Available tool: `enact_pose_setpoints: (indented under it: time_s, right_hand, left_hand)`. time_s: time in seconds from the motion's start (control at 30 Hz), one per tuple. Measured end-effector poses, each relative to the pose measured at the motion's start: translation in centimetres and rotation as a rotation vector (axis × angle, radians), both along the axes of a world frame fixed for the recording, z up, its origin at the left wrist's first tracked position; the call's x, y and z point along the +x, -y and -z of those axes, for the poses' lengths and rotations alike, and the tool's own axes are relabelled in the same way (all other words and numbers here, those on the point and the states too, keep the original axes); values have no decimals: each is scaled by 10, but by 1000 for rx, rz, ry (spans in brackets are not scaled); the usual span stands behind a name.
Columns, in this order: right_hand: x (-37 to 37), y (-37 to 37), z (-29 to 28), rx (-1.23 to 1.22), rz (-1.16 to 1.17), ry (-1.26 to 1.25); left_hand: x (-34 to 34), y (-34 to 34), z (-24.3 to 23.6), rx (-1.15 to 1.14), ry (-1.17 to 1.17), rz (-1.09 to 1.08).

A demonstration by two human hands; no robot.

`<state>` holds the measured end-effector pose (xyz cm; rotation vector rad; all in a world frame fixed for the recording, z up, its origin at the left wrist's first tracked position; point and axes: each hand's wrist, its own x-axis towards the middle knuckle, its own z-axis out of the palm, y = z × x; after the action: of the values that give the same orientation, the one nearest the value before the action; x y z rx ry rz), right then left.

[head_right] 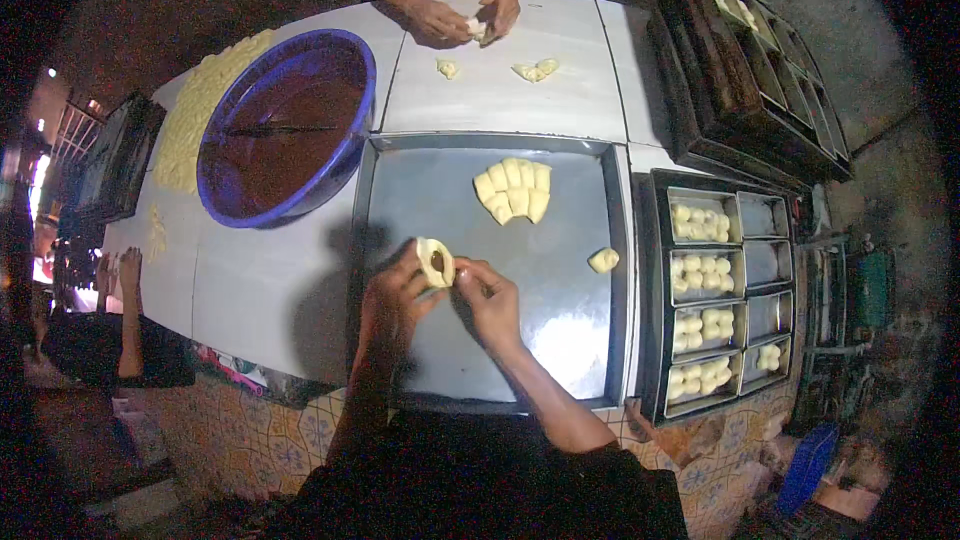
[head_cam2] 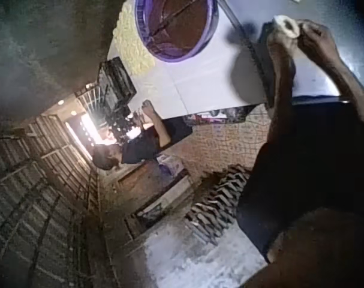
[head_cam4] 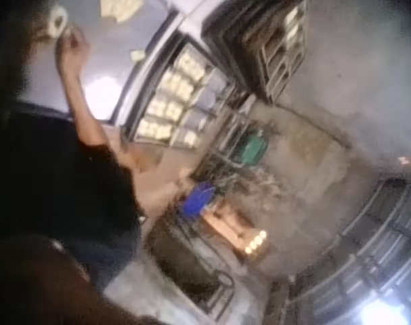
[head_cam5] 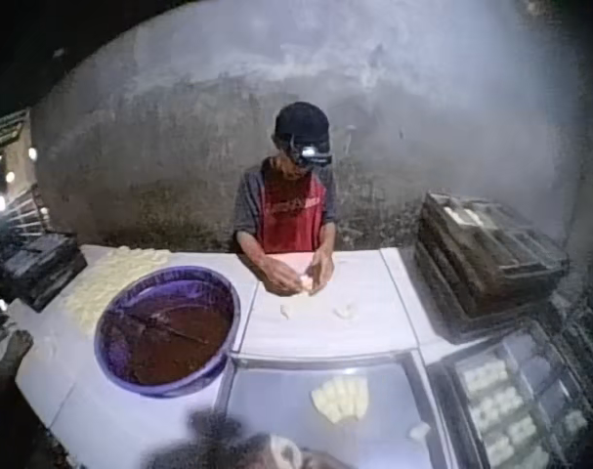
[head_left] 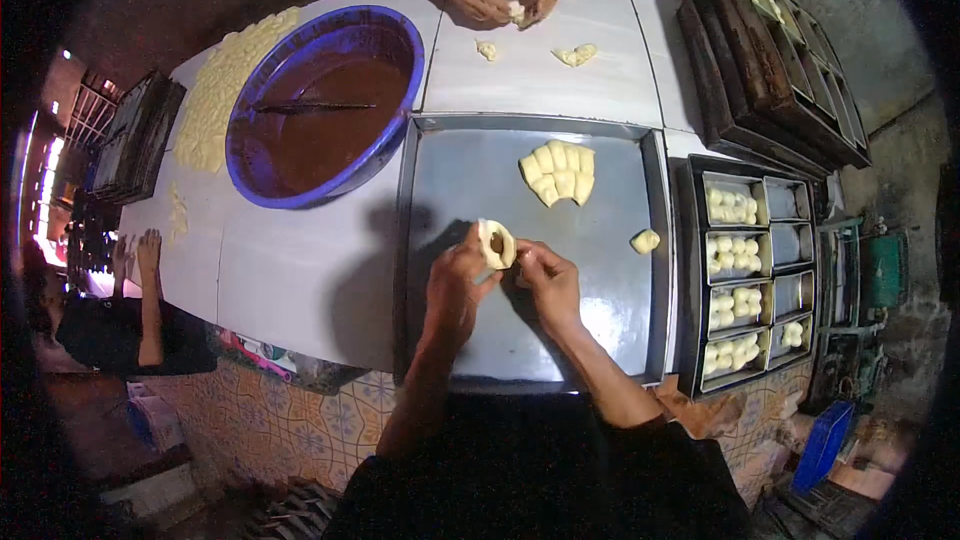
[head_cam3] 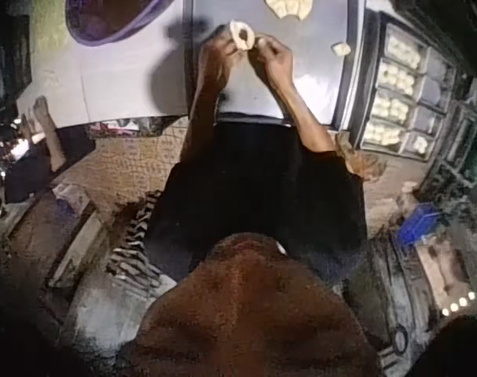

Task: The person fills and shapes dough pieces with chocolate paste by hand, placing them onto metal trays and into baking tins. The person then transports baking trays across the room and arranges dough pastries onto a tray.

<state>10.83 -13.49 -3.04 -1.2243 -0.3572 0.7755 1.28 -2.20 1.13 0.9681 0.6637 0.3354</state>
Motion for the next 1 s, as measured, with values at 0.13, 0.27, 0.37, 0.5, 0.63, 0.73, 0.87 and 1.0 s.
enact_pose_setpoints:
  time_s: [0.13,0.27,0.37,0.5,0.63,0.73,0.87,1.0]
  right_hand:
    - [-11,27,-27,-194,-101,1001]
    - [4,55,-27,-1,-50,870]
    - [10,65,-35,13,53,696]
    - [-1,75,-50,-57,-195,681]
    - [-4,91,-19,-187,-145,569]
    - [-1,88,-16,-287,-30,568]
    - [17,95,6,-250,-461,-34]
    - [23,77,21,-259,-230,414]
  left_hand:
    - [-12,23,-16,188,-164,129]
    - [-20,37,15,573,73,244]
    - [-16,59,-8,264,130,211]
    - [-13,70,7,345,98,182]
    - [-6,91,13,77,-41,-54]
    - [-7,86,43,555,-210,163]
    - [-7,84,30,227,103,117]
    - [-9,60,45,1143,88,-3]
